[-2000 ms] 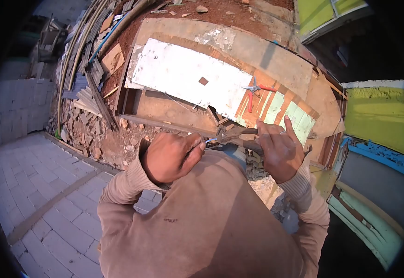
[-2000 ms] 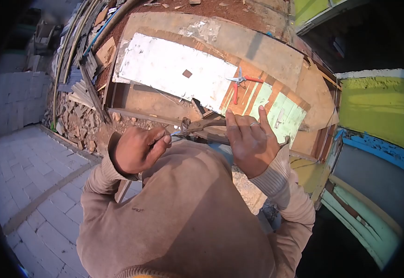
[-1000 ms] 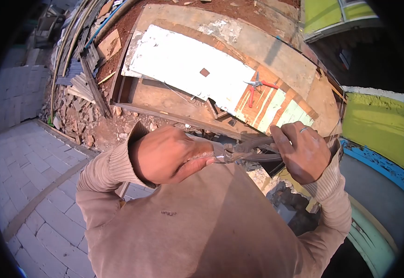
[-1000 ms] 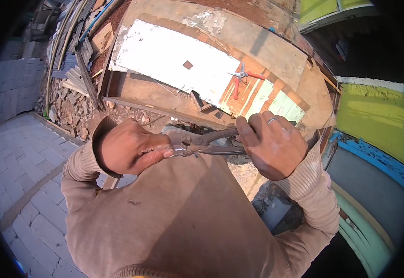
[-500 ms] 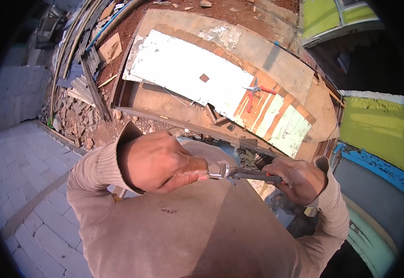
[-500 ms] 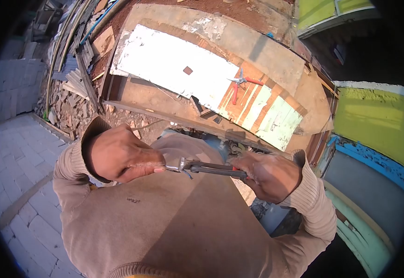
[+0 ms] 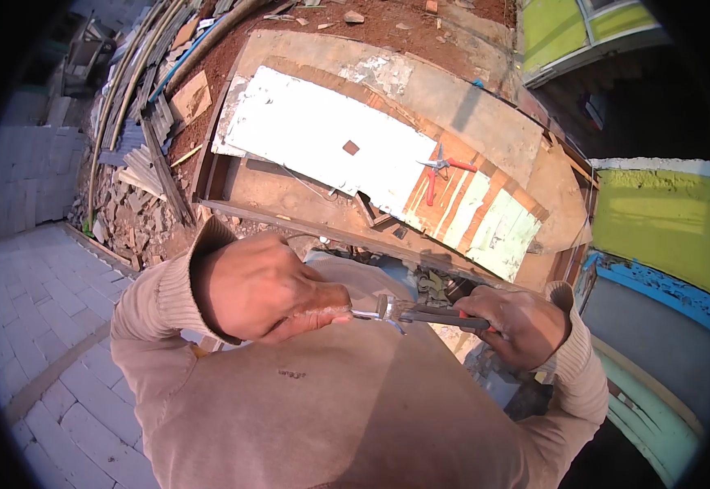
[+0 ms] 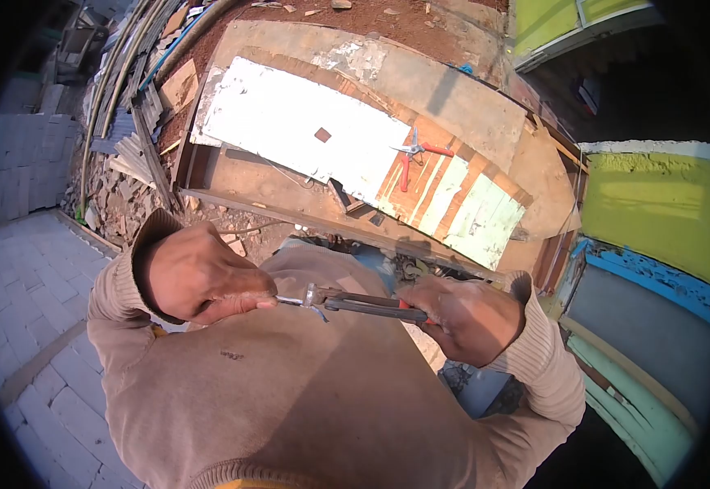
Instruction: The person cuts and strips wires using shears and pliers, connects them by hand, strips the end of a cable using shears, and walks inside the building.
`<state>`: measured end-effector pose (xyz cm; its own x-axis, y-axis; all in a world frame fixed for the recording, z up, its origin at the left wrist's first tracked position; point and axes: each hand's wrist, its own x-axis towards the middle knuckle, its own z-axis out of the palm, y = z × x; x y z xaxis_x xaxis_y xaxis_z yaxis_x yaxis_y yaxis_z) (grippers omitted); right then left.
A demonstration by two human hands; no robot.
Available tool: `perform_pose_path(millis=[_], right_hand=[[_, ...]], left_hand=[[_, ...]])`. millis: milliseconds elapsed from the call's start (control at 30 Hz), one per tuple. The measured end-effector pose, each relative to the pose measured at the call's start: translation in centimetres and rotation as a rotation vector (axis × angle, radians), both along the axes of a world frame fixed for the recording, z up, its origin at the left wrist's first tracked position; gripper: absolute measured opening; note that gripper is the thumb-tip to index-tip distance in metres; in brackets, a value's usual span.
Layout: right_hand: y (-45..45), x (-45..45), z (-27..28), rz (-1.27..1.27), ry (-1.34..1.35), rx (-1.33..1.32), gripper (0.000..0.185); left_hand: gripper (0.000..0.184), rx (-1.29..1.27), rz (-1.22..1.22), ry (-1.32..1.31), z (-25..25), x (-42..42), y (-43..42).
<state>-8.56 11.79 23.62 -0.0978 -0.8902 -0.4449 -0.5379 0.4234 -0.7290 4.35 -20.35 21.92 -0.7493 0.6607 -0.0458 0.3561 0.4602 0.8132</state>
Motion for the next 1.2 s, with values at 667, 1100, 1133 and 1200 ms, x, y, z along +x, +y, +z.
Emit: perform_pose_path(millis=[667,1100,1133,1200], right_hand=[[0.1,-0.4,-6.3,-0.112,-0.092,-0.112,0.040],[-0.6,-1.7,-5.2,0.017,-0.078,-0.086,0.037],[-0.5,-1.7,-5.1,0.032,-0.028,-0.103,0.037],[-0.9,-1.7,-3.5,0.043,0.016,-0.049,0.037]], left_hand=[[0.015,-0.074,0.114,0.040,-0.9,-0.8,0.0],[0.018,-0.143,0.049,0.120,-1.3,-1.1,1.1],[0.018,-0.139,0.051,0.119,-1.3,-1.1,1.1],[0.018,-0.116,0.047,0.108,-1.4,-1.0,1.1]])
